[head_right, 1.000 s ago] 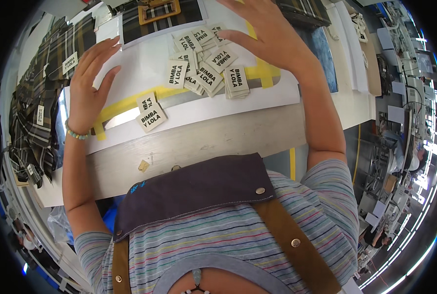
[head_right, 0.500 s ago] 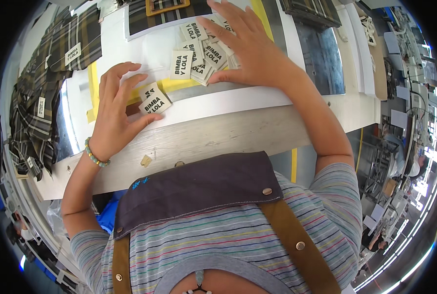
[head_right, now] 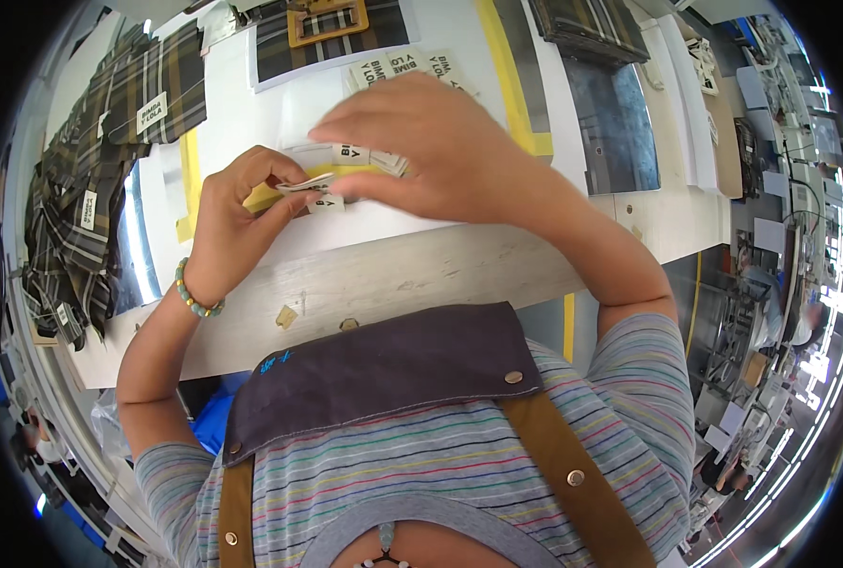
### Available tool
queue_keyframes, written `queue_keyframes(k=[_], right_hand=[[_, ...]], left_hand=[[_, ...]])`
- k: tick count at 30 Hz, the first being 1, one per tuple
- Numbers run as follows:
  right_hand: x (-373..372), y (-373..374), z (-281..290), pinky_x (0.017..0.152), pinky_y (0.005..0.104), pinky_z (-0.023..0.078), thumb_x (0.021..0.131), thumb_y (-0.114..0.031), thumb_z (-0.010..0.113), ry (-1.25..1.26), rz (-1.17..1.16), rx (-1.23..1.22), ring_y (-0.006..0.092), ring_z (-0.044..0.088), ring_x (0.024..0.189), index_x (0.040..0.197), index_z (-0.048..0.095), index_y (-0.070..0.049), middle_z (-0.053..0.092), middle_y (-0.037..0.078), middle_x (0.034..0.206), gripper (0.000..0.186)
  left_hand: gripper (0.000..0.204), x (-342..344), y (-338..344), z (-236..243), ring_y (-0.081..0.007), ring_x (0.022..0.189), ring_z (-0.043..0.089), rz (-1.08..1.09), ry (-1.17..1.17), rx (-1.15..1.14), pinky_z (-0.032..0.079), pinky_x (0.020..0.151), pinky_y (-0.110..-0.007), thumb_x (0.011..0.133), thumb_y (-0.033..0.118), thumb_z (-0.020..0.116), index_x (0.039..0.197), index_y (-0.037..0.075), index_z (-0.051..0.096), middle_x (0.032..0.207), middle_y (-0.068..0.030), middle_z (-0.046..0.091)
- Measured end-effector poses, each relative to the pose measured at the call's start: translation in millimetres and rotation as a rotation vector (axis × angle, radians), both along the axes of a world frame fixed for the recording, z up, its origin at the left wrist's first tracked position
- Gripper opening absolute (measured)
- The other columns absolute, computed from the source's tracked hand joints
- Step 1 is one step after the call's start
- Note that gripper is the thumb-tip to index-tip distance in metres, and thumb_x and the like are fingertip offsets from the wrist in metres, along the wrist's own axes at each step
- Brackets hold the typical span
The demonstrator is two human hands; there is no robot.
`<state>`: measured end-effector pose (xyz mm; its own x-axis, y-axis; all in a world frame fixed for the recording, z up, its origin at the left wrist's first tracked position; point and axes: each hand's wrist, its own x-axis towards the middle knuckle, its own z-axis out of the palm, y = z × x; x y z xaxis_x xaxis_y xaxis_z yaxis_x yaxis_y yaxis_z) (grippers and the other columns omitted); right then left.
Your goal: The person repeatedly picks up plaid fabric pieces and small white labels, aligns them under a sewing machine, and sews the labels onto the fabric. The finished pieces are placed into a growing stack on the left side of the table.
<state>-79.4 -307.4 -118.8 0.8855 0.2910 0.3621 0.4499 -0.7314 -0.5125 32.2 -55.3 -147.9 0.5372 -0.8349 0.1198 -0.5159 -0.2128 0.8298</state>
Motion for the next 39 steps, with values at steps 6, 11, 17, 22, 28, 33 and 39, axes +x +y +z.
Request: queue_keyframes(k=[6,11,17,22,28,33,39], right_hand=[[2,-7,11,0.076,0.033,0.059,0.095,-0.017,0.079,0.072,-0.221,0.191,0.0254,0.076,0.082,0.111,0.08,-0.004,0.079,0.011,0.094,0.021],[13,-49,2,0.075,0.0291,0.059,0.095,-0.014,0.079,0.29,-0.512,0.292,0.0175,0.076,0.082,0.101,0.082,-0.001,0.081,0.008,0.097,0.014],[24,-73,0,0.082,0.0255,0.056,0.099,-0.014,0.077,0.088,-0.385,0.284,0.0084,0.068,0.088,0.106,0.078,-0.002,0.078,0.001,0.105,0.014],[41,-44,30,0.082,0.0266,0.056,0.1,-0.014,0.076,0.322,-0.294,0.359,0.0075,0.067,0.086,0.111,0.077,-0.003,0.077,0.002,0.102,0.016],[49,-34,24,0.081,0.0252,0.056,0.099,-0.014,0.077,0.219,-0.285,0.379,0.007,0.069,0.088,0.114,0.078,-0.003,0.078,0.002,0.097,0.018],[46,-40,20,0.078,0.0234,0.056,0.099,-0.015,0.079,0.403,-0.32,0.454,0.0065,0.07,0.087,0.115,0.079,-0.003,0.078,0.003,0.098,0.02],[53,-40,11,0.076,0.0265,0.056,0.095,-0.016,0.081,0.449,-0.31,0.539,0.0105,0.07,0.083,0.107,0.08,-0.001,0.078,0.006,0.092,0.02]], left_hand=[[0.024,11,-43,13,-0.0263,0.089,0.072,-0.029,-0.077,-0.097,0.058,0.078,-0.037,0.092,0.013,0.082,0.113,0.006,0.075,0.107,-0.0094,0.076],[0.033,32,-57,21,-0.0186,0.103,0.071,-0.007,-0.158,-0.186,0.055,0.086,-0.032,0.093,0.006,0.079,0.126,0.004,0.073,0.12,-0.0082,0.075],[0.03,47,-51,26,-0.0162,0.102,0.072,0.03,-0.092,-0.194,0.056,0.086,-0.031,0.096,0.009,0.078,0.125,0.004,0.074,0.121,-0.0066,0.076],[0.029,46,-59,23,-0.0137,0.096,0.073,0.023,0.126,-0.229,0.056,0.082,-0.03,0.097,0.015,0.079,0.123,0.002,0.074,0.119,-0.0069,0.078],[0.016,47,-64,9,-0.0048,0.081,0.062,0.058,0.227,-0.171,0.05,0.077,-0.025,0.105,0.017,0.073,0.106,0.001,0.076,0.093,-0.0004,0.078],[0.015,50,-61,0,-0.0033,0.076,0.06,0.087,0.463,-0.21,0.049,0.071,-0.024,0.104,0.017,0.073,0.102,0.003,0.078,0.089,-0.0014,0.078],[0.016,51,-59,2,-0.0073,0.077,0.064,0.076,0.358,-0.143,0.052,0.073,-0.026,0.103,0.016,0.074,0.107,0.001,0.077,0.092,-0.0038,0.079]])
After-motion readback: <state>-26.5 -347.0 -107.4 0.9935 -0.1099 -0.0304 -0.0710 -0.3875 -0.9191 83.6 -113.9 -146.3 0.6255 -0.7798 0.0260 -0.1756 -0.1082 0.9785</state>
